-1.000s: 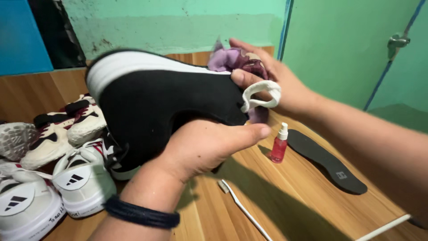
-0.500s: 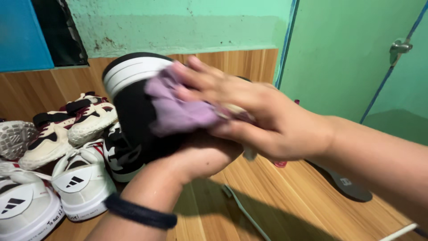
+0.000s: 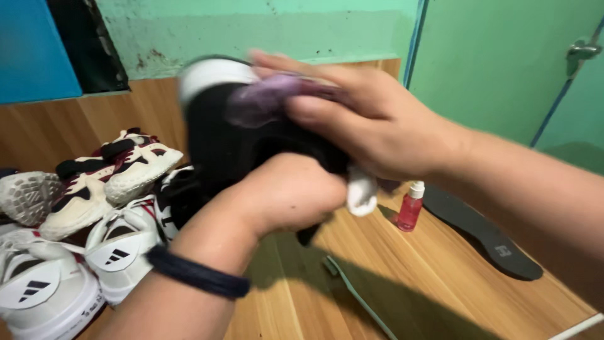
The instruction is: The person wipes a black and white sneaker with a purple cloth, then uses a toothbrush to scrub the sole and side panels. The shoe is rotated to clean multiple surfaces while other shoes remain on the table.
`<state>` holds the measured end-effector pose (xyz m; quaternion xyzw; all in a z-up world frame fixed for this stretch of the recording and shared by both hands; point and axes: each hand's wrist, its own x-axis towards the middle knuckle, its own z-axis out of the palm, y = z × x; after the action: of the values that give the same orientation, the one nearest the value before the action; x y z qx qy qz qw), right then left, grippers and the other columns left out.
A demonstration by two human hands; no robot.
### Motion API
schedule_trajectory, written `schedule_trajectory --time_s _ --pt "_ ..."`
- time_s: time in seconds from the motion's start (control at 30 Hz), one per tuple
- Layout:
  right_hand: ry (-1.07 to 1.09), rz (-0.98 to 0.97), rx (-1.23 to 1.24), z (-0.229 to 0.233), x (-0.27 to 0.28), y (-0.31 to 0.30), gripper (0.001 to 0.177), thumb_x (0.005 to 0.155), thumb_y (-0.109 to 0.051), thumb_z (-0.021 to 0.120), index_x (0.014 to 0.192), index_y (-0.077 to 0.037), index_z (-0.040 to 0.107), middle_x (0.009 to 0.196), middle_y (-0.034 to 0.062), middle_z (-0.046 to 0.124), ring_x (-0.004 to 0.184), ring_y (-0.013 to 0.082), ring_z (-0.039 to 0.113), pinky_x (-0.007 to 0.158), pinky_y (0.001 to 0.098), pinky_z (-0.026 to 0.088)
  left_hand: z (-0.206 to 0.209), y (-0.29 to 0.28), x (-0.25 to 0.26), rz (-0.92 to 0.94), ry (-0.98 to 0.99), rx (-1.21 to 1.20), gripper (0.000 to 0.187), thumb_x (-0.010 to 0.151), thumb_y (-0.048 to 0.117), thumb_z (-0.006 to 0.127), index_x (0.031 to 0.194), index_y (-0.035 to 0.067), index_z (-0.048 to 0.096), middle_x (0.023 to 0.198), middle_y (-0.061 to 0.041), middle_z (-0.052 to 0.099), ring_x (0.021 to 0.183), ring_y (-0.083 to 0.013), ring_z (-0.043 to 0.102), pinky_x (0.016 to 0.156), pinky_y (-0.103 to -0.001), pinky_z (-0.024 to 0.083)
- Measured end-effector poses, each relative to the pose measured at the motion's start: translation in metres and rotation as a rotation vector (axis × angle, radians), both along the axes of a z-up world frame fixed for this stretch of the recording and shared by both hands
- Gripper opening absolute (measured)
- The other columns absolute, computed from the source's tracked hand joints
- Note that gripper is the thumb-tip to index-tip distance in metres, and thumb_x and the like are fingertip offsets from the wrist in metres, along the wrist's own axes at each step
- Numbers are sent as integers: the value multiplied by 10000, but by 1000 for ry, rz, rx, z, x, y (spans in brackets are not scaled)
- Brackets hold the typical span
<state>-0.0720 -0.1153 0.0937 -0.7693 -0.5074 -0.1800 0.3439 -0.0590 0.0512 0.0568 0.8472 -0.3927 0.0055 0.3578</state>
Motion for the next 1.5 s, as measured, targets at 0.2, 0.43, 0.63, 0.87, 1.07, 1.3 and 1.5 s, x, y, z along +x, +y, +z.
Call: schedule_trajectory --time_s 0.2,0.43,0.63,0.87,1.07,1.3,1.5 --pt "-335 -21 -220 25 -10 65 399 1114 -221 575 1455 -16 536 1481 184 572 1497 318 451 1218 425 408 -30 -16 24 -75 -687 -11 247 850 195 581 1011 50 699 928 -142 726 869 -287 711 740 -466 537" --pt "-234 -207 -185 -23 -5 -25 568 902 7 565 1456 -110 528 1566 94 529 1433 267 569 932 347 511 -45 29 38 -155 -424 -465 382 921 304 619 1130 -7 698 1007 -142 751 920 -259 733 787 -369 567" --pt "-109 -410 143 -9 43 -54 232 1015 -285 568 1148 -104 629 1249 163 657 1147 296 602 900 388 529 -17 27 15 519 254 -162 509 924 450 624 834 -38 738 732 -195 734 736 -359 742 676 -459 572" --pt "481 -275 524 -8 36 21 524 1010 -430 525 1204 15 724 1005 70 770 852 139 688 767 298 577 -35 -4 27 233 -314 -159 277 892 305 595 943 64 722 862 -181 733 823 -344 695 779 -439 527" --pt "153 -113 174 -28 17 43 447 1082 -397 512 1258 -25 686 1056 36 756 974 71 655 886 265 563 -61 4 60 200 -1013 -139 225 906 207 599 1015 40 705 944 -196 717 845 -374 691 731 -485 517" --pt "314 -673 566 -9 86 21 369 1009 -352 629 1123 -24 756 900 76 754 722 125 636 650 296 531 -99 -29 50 336 -112 -324 351 919 357 582 980 38 716 885 -253 717 867 -431 683 804 -479 543" --pt "388 -522 367 -47 45 41 377 1000 -369 598 1063 -39 769 876 20 769 814 74 663 764 282 588 -86 -15 64 115 -280 -269 275 915 281 593 985 46 715 922 -193 732 888 -361 705 787 -461 534"
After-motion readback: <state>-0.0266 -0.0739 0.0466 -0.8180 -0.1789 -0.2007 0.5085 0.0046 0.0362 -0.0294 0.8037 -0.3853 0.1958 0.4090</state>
